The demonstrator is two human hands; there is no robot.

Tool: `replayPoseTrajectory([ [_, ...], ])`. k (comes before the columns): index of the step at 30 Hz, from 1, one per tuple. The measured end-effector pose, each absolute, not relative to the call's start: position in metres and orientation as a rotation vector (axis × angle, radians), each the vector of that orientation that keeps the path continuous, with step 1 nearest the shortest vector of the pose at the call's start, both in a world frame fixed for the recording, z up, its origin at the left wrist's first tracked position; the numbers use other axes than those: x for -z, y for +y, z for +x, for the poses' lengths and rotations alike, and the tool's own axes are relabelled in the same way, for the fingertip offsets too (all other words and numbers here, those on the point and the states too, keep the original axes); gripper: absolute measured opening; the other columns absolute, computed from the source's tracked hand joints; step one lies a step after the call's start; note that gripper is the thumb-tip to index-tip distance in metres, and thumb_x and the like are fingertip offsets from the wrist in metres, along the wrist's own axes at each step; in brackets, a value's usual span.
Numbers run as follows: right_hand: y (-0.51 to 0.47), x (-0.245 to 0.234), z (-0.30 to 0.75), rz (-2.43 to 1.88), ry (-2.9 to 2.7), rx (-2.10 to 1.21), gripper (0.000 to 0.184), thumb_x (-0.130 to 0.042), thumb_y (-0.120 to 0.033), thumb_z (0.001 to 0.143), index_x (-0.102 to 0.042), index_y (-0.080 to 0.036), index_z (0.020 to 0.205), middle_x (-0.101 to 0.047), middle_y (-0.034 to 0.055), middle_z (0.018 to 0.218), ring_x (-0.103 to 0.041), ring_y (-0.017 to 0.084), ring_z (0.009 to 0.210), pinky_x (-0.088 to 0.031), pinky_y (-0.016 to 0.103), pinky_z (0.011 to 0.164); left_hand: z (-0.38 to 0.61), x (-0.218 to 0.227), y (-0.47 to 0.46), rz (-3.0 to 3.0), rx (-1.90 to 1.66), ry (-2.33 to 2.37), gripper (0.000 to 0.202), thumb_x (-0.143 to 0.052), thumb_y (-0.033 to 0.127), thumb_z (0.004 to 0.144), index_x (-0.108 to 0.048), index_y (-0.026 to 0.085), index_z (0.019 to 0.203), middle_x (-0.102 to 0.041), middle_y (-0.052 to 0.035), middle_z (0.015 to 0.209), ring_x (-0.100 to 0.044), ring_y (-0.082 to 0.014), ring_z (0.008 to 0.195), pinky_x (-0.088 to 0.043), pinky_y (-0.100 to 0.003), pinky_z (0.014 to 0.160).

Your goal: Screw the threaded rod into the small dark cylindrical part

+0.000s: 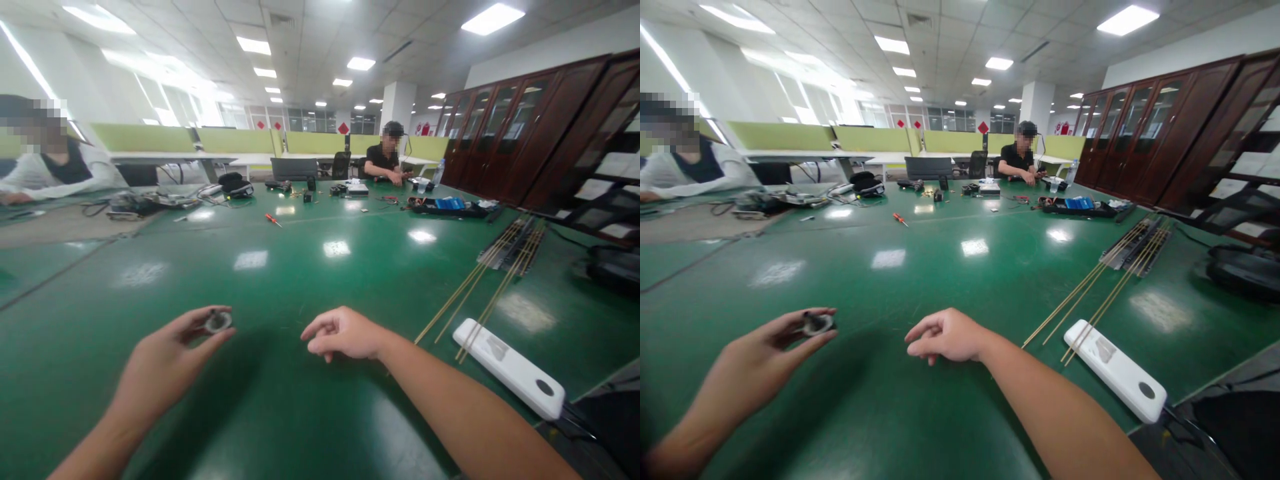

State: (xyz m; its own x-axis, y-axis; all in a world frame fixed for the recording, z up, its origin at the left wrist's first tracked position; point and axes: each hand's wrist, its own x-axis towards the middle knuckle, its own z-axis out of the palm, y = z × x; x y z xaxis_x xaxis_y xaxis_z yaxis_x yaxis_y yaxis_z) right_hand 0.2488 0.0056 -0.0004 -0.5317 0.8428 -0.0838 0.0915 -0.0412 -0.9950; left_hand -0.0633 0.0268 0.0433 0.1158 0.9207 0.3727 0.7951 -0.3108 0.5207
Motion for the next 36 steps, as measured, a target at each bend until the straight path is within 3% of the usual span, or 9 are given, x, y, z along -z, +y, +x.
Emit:
replayPoseTrajectory([
  [5,0.012,0.009,0.251,-1.265,-1.703,-0.999,0.027,-0.071,-0.021,0.076,-0.069,-0.014,0.102,-0.063,-0.0012,0.073,-0.055,0.010,0.059,-0.044,0.023,0.060,0.000,-0.013,0.036,2.424,-0.925,1.236,0.044,-0.062,0.049,0.087,-0.067,0.023,0.122,-0.072,-0.0082,0.112,-0.067,-0.0253,0.101,-0.055,-0.040,0.092],
  [11,-0.002,0.008,0.240,-1.257,-1.899,-0.671,0.049,-0.073,-0.017,0.072,-0.063,-0.021,0.120,-0.066,0.0023,0.099,-0.059,0.012,0.070,-0.048,0.027,0.069,0.005,0.014,0.024,2.513,-0.818,1.037,0.045,-0.059,0.035,0.093,-0.054,0.027,0.137,-0.069,-0.0065,0.116,-0.066,-0.0203,0.104,-0.054,-0.033,0.093],
  [15,-0.007,0.007,0.234,-1.242,-1.954,-0.618,0.045,-0.074,-0.020,0.072,-0.065,-0.021,0.116,-0.065,0.0024,0.097,-0.060,0.014,0.076,-0.048,0.028,0.072,0.001,0.016,0.022,2.442,-0.910,1.111,0.037,-0.069,0.036,0.086,-0.062,0.025,0.121,-0.071,-0.0042,0.110,-0.068,-0.0205,0.099,-0.054,-0.033,0.094],
  [19,-0.008,0.008,0.232,-1.244,-1.984,-0.621,0.040,-0.075,-0.023,0.074,-0.066,-0.020,0.112,-0.065,0.0029,0.095,-0.060,0.015,0.077,-0.048,0.028,0.073,0.002,0.011,0.021,2.436,-0.943,1.082,0.022,-0.069,0.032,0.085,-0.066,0.024,0.105,-0.072,-0.0013,0.098,-0.069,-0.0180,0.090,-0.055,-0.028,0.085],
  [30,-0.009,0.008,0.233,-1.214,-2.084,-0.575,0.022,-0.071,-0.028,0.082,-0.072,-0.020,0.102,-0.069,0.0044,0.095,-0.063,0.018,0.088,-0.046,0.029,0.080,0.007,0.011,0.019,2.475,-0.888,0.995,0.023,-0.067,0.033,0.088,-0.066,0.024,0.109,-0.071,-0.0013,0.102,-0.068,-0.0163,0.093,-0.054,-0.027,0.086],
  [36,-0.007,0.010,0.232,-1.167,-2.108,-0.566,0.018,-0.067,-0.030,0.087,-0.074,-0.019,0.100,-0.069,0.0039,0.091,-0.062,0.016,0.084,-0.045,0.027,0.076,0.007,0.010,0.018,2.473,-0.853,0.996,0.023,-0.066,0.034,0.089,-0.065,0.025,0.110,-0.071,-0.0012,0.104,-0.068,-0.0163,0.095,-0.054,-0.027,0.087],
])
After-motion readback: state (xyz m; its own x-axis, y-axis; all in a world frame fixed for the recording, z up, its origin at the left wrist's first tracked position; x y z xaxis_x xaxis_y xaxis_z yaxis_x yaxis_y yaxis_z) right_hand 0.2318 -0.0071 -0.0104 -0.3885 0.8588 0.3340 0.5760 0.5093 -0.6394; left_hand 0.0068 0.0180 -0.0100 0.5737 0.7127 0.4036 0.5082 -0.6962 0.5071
